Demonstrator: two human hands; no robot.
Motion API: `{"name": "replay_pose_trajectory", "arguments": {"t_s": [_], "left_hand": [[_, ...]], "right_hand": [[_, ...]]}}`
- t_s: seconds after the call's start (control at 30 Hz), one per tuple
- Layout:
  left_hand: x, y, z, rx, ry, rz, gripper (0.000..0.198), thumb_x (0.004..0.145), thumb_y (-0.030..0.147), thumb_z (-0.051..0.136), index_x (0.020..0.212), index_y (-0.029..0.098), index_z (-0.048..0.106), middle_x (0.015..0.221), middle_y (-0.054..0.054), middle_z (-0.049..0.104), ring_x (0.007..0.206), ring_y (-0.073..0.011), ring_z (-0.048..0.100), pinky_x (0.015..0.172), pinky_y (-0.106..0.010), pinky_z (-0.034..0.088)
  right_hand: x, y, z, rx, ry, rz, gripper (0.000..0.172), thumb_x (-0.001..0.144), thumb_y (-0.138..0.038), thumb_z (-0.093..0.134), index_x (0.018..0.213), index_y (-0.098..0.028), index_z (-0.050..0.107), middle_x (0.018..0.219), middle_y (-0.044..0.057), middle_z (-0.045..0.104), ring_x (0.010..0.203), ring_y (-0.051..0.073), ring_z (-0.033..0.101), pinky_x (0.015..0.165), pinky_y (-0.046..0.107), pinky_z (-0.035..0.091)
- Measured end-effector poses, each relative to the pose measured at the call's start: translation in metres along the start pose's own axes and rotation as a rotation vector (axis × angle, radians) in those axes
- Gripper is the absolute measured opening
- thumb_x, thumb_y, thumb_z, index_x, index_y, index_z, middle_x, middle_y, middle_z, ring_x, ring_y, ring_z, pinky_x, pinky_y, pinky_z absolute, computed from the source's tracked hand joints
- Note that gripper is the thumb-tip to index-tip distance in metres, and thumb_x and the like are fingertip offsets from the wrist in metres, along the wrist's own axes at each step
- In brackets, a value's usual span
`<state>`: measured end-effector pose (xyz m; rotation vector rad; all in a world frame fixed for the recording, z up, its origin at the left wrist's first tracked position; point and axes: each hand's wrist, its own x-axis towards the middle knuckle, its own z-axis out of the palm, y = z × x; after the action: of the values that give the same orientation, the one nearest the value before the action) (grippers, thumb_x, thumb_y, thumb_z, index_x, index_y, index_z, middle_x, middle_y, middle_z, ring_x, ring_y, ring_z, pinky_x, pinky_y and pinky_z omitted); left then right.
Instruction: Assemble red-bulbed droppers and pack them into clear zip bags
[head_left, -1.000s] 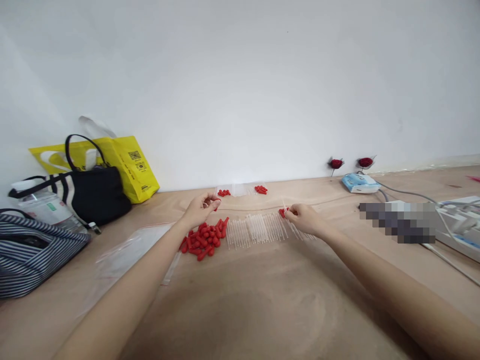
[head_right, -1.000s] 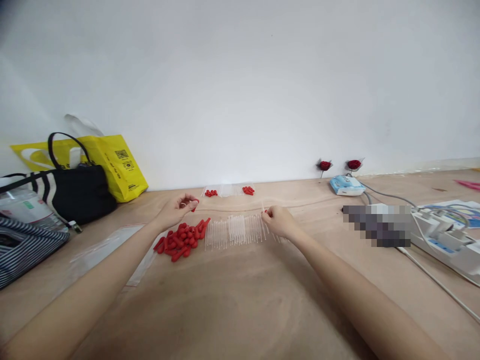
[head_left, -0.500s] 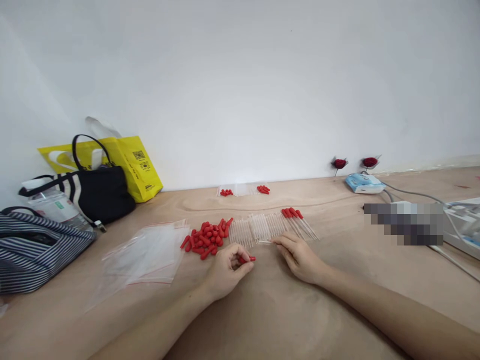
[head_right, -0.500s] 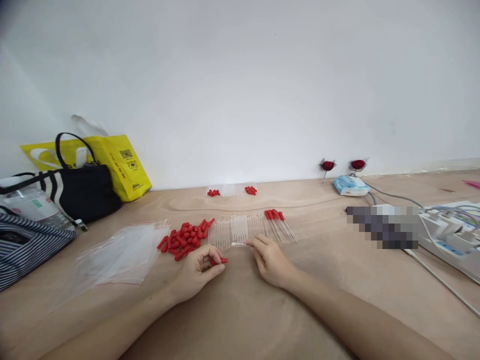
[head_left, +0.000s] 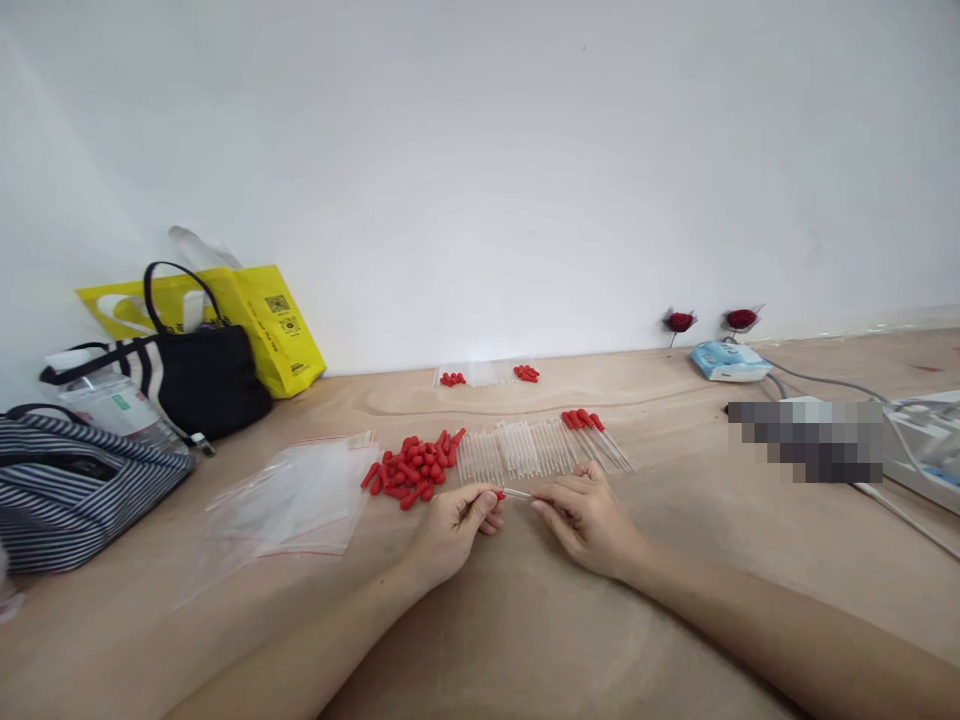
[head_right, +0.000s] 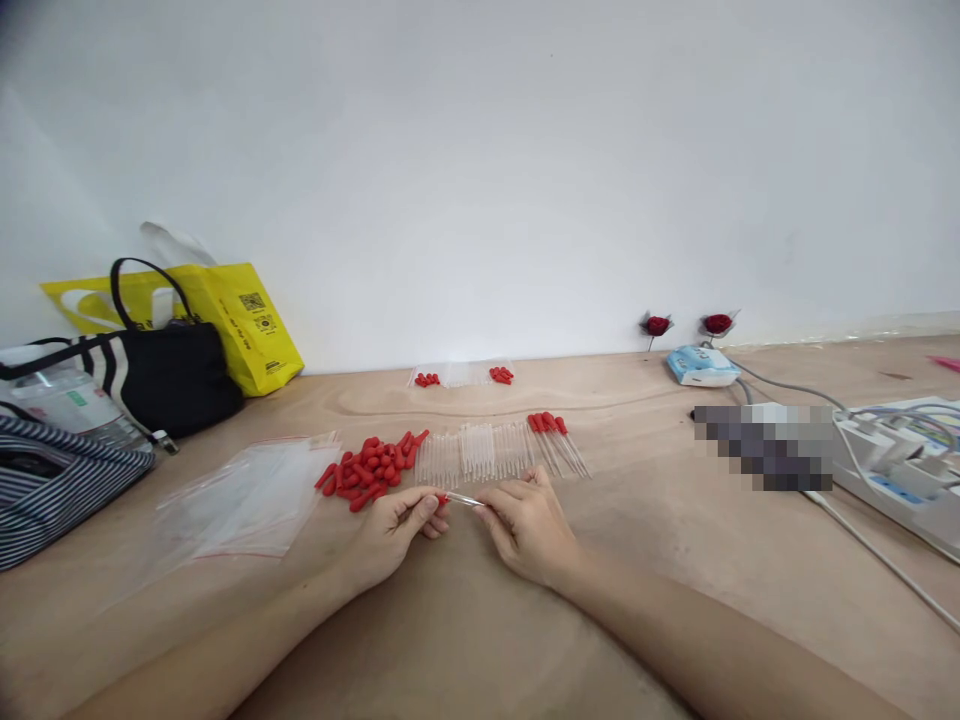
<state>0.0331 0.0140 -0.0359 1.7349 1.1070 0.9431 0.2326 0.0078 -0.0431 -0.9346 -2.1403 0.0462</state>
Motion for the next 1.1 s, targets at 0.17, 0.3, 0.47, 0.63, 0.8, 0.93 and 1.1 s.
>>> {"name": "replay_pose_trajectory", "arguments": {"t_s": [0.17,0.3,0.47,0.63,0.8,0.93,1.1], "left_hand": [[0.000,0.004,0.000,0.108,0.026,0.062,0.029,0.082,0.038,0.044,0.085,0.014,0.061,0.074,-0.003,0.064,0.068,-0.0147,0.060,0.063,-0.025,0.048],[-0.002,0.006,-0.001,0.263,0.065,0.122,0.022,0.078,0.033,0.051,0.083,0.015,0.063,0.075,-0.002,0.065,0.070,-0.0158,0.058,0.064,-0.025,0.045],[-0.005,0.005,-0.002,0.401,0.098,0.160,0.022,0.078,0.033,0.050,0.081,0.018,0.065,0.073,-0.002,0.065,0.068,-0.0154,0.057,0.065,-0.025,0.043],[-0.006,0.005,-0.003,0.502,0.111,0.168,0.019,0.078,0.033,0.050,0.077,0.020,0.064,0.069,-0.001,0.064,0.067,-0.0164,0.055,0.074,-0.032,0.039],[-0.009,0.011,-0.002,0.603,0.051,0.239,0.014,0.078,0.029,0.050,0.073,0.022,0.061,0.068,0.002,0.064,0.066,-0.0155,0.055,0.088,-0.042,0.028],[-0.011,0.013,-0.001,0.665,0.020,0.337,0.014,0.079,0.025,0.049,0.071,0.021,0.060,0.064,0.001,0.063,0.064,-0.0146,0.055,0.090,-0.042,0.025],[-0.011,0.013,0.000,0.719,0.001,0.407,0.014,0.081,0.025,0.048,0.073,0.020,0.059,0.064,0.001,0.061,0.064,-0.0141,0.055,0.090,-0.041,0.024]], "right_hand": [[-0.001,0.001,0.002,-0.017,-0.009,-0.035,0.019,0.086,-0.020,0.042,0.088,-0.019,0.061,0.062,-0.002,0.061,0.054,0.009,0.049,0.071,0.030,0.025],[-0.003,0.002,0.002,-0.024,0.003,-0.087,0.020,0.086,-0.020,0.042,0.088,-0.018,0.062,0.062,0.000,0.061,0.056,0.010,0.049,0.071,0.030,0.024],[-0.002,0.001,0.001,-0.033,0.030,-0.164,0.020,0.085,-0.018,0.043,0.088,-0.018,0.063,0.060,-0.001,0.061,0.053,0.009,0.047,0.067,0.030,0.023],[0.002,0.001,-0.003,-0.107,0.003,-0.228,0.022,0.084,-0.015,0.042,0.088,-0.018,0.062,0.059,-0.002,0.059,0.050,0.008,0.043,0.064,0.030,0.021],[0.001,0.005,-0.004,-0.183,-0.032,-0.283,0.026,0.080,-0.009,0.038,0.088,-0.018,0.062,0.059,-0.001,0.058,0.054,0.010,0.046,0.063,0.031,0.020],[-0.002,0.004,-0.003,-0.162,-0.048,-0.264,0.024,0.081,-0.011,0.038,0.085,-0.017,0.061,0.060,-0.001,0.058,0.053,0.010,0.045,0.063,0.031,0.019],[-0.002,-0.002,-0.003,-0.095,-0.070,-0.204,0.022,0.083,-0.015,0.038,0.080,-0.016,0.060,0.060,-0.001,0.057,0.050,0.010,0.040,0.061,0.030,0.018]]}}
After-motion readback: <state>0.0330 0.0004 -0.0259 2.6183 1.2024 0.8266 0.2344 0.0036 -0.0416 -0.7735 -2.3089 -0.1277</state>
